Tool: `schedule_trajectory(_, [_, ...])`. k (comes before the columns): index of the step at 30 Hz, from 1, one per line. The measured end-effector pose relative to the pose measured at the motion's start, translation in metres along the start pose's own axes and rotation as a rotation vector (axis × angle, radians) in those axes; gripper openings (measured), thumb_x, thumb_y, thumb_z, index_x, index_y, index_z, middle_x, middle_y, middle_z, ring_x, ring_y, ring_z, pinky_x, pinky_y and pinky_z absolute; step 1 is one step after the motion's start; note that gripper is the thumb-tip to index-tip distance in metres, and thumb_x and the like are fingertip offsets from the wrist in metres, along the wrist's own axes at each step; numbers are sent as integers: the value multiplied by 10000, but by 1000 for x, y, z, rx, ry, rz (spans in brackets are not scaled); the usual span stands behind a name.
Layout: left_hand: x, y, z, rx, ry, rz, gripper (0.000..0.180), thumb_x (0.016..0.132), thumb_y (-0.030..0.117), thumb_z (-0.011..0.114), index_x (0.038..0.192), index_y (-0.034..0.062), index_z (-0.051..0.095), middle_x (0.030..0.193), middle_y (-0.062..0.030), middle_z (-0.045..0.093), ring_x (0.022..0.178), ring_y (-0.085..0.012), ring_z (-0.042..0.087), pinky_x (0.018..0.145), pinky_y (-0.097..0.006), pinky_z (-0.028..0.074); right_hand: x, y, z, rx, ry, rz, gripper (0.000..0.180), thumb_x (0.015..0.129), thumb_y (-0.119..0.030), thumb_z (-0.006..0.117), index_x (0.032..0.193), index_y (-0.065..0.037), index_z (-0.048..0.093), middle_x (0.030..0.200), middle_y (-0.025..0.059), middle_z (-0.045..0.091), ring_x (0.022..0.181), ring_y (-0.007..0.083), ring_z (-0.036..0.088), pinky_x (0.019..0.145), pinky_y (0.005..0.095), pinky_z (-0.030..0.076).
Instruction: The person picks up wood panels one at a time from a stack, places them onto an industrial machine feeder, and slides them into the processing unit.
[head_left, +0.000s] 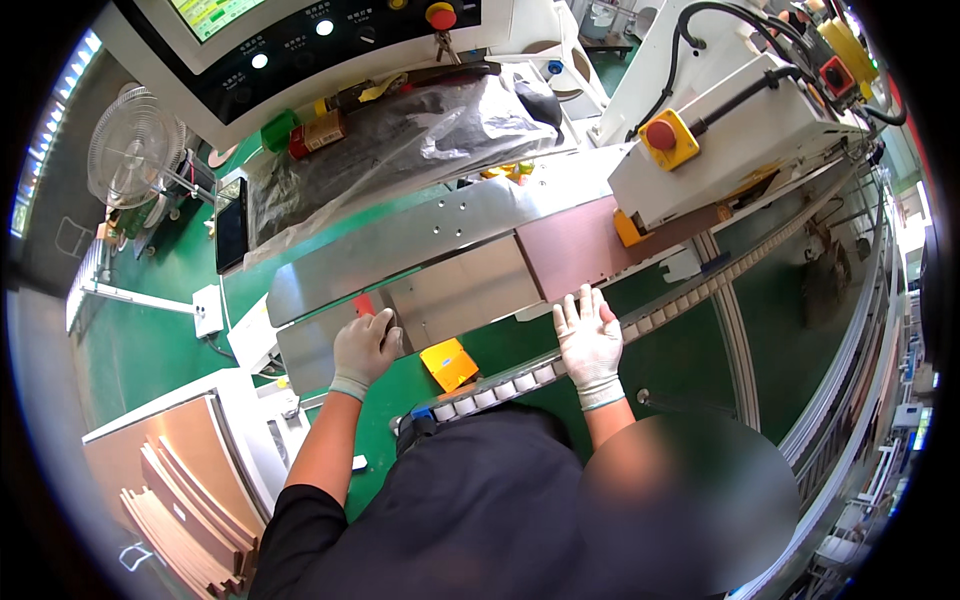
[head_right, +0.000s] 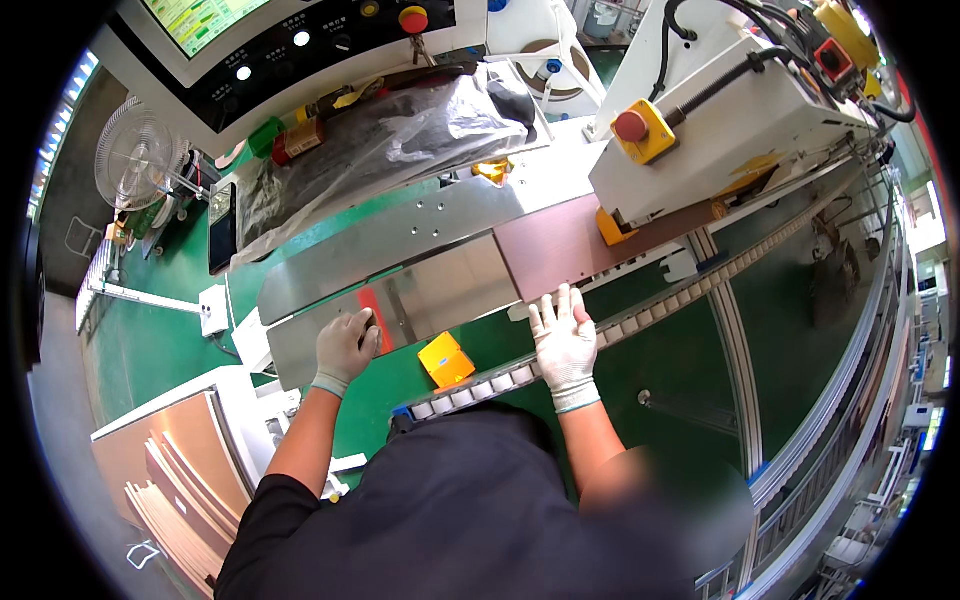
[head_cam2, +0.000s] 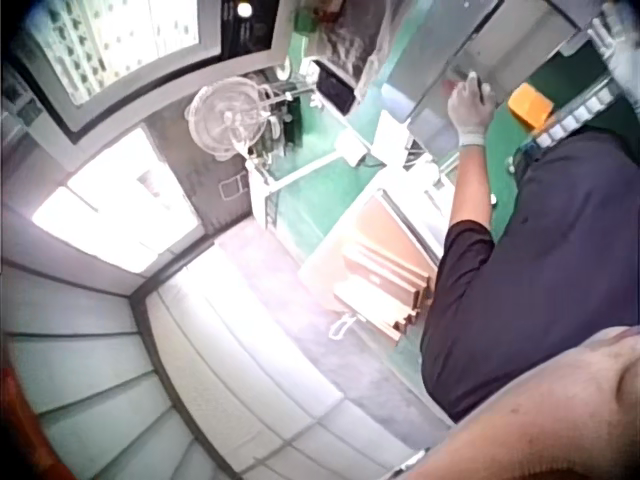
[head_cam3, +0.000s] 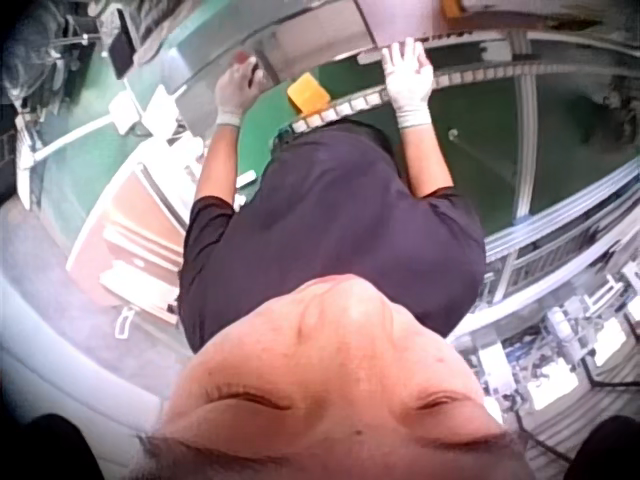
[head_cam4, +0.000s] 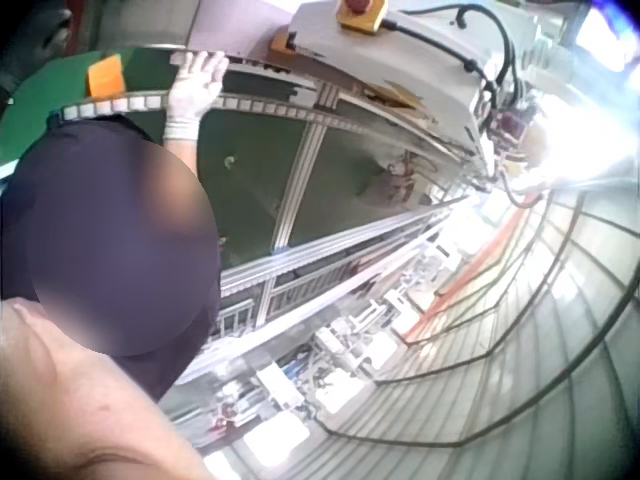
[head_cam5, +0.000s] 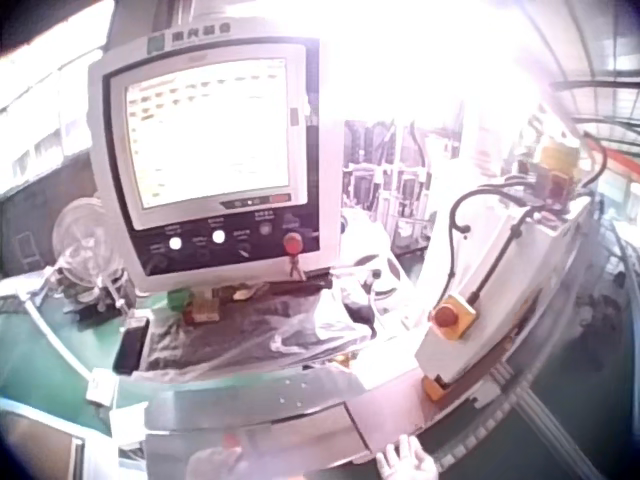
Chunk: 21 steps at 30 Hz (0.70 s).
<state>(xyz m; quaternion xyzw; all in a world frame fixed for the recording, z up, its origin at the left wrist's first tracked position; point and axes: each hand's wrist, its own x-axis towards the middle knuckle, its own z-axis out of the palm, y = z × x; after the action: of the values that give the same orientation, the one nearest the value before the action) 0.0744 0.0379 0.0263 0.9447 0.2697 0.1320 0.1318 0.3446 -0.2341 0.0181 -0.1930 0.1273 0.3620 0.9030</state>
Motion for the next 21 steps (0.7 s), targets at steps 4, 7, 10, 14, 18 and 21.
schedule_trajectory(4, [4, -1, 2, -14, -10, -16, 308, 892, 318, 629, 1117, 110, 654, 814, -95, 635, 775, -324, 643, 678, -470, 508, 25, -36, -12, -7, 37, -60, 469, 1000, -237, 530, 1445, -131, 428, 1614, -4, 305, 1473, 316, 305, 1108, 522, 439])
schedule_trajectory(7, [5, -1, 3, -34, 7, -3, 278, 884, 293, 621, 1094, 115, 656, 805, -103, 631, 770, -335, 638, 678, -479, 501, 39, -67, -12, -26, 99, -99, 359, 999, -271, 514, 1329, -130, 531, 1439, 17, 505, 1404, 327, 376, 1080, 525, 457])
schedule_trajectory(10, [10, 5, -1, -76, -61, -27, 257, 877, 252, 607, 1079, 101, 658, 813, -125, 635, 786, -356, 633, 700, -481, 502, 51, -80, -30, -89, 47, -262, 328, 1012, -316, 412, 1211, -143, 607, 1340, 21, 598, 1191, 297, 560, 1014, 542, 485])
schedule_trajectory(14, [3, 4, 6, -41, 81, 52, 254, 899, 260, 597, 1095, 109, 653, 835, -119, 641, 798, -343, 639, 698, -479, 505, 83, -56, -55, -64, -38, -342, 185, 1041, -213, 461, 1150, -102, 560, 1097, 89, 660, 978, 269, 659, 854, 447, 571])
schedule_trajectory(18, [3, 3, 5, -61, 58, 51, 247, 892, 238, 597, 1068, 75, 657, 889, -147, 657, 847, -369, 643, 750, -476, 509, 41, 19, -25, -234, 37, 69, 352, 1029, -264, 433, 1273, -59, 581, 1085, 119, 716, 980, 295, 694, 827, 436, 581])
schedule_trajectory(21, [-1, 6, -5, -61, 12, -22, 261, 886, 236, 598, 1065, 57, 661, 910, -156, 667, 864, -375, 649, 774, -472, 513, 9, 101, -25, -1006, -315, -57, 435, 1031, -244, 562, 1417, -51, 514, 1226, 80, 678, 1126, 208, 655, 933, 336, 522])
